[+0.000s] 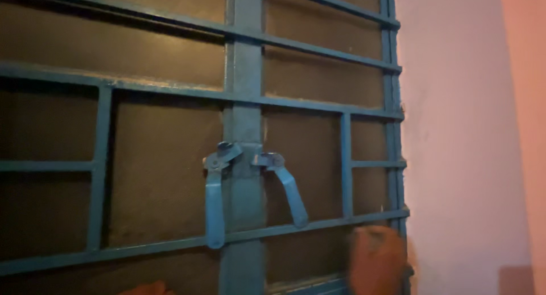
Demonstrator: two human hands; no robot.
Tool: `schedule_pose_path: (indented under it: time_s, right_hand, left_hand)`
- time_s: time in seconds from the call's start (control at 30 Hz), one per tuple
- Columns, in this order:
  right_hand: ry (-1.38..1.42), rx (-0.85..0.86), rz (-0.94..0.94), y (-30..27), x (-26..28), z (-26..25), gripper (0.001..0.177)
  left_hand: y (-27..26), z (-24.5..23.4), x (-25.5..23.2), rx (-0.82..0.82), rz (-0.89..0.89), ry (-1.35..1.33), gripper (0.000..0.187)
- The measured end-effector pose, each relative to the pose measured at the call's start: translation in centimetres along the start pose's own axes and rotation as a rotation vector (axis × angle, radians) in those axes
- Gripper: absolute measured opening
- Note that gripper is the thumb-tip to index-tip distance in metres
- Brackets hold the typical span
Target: The person wipes the panes and frame of a barred window using a cloth by hand, moving from the top panes to the bottom panes and the central latch.
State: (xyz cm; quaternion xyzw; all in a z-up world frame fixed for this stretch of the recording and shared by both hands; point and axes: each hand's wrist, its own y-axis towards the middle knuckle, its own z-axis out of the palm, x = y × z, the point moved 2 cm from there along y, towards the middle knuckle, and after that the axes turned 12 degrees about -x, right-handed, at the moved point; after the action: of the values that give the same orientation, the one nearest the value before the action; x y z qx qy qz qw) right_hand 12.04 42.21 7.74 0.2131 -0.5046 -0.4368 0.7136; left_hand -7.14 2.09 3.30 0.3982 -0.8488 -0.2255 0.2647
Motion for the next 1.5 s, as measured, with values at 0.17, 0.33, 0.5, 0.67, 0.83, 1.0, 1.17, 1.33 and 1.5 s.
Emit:
schedule_pose_path:
  time_s: [0.17,0.33,0.5,0.67,0.83,1.0,1.17,1.33,1.5]
  right_hand:
    - [0.3,0.405,-0.248,-6.6,9.2,-1.5,0.058]
    - [0.194,0.711,-0.381,-4.0,6.3,-2.6,0.053]
    - [0.171,0.278,0.124,0.7,1.1,-3.2,0.036]
    - [0.058,0.081,0.185,-1.4,5.5,-2.9,0.032]
    - [0.411,0.356,-0.286,-6.9,12.5,-5.1,0.034]
    - [0.308,0.469,-0.601,-3.2,8.3,-5.7,0.041]
    - [0.177,0.24,0.007,1.0,2.1,-4.6,0.027]
    - [0.04,-0.033,-0.015,-2.1,4.9,-2.7,0.027]
    - [0.382,0.23,-0.379,-6.5,11.8,-4.9,0.03]
  left_hand:
    - [-1.7,-6.0,-1.8,-0.007,0.03,0.084,0.041]
    - [-4.7,-11.1,-3.0,-0.52,0.147,0.221,0.044]
    - [-3.2,-13.5,-4.9,-0.926,0.049,0.232,0.075]
    - [-3.5,-14.8,-8.8,-1.092,-0.056,0.063,0.062]
    - [-3.9,-17.7,-9.9,-1.06,-0.071,-0.013,0.045]
    - [-3.7,-18.6,-9.8,-1.026,-0.085,-0.035,0.031]
    - [-3.3,-17.9,-10.3,-1.114,-0.071,0.034,0.03]
    - [-3.5,-17.5,-10.2,-1.174,-0.013,0.055,0.031]
    - [-3.5,-17.4,-10.0,-1.13,-0.051,0.053,0.031]
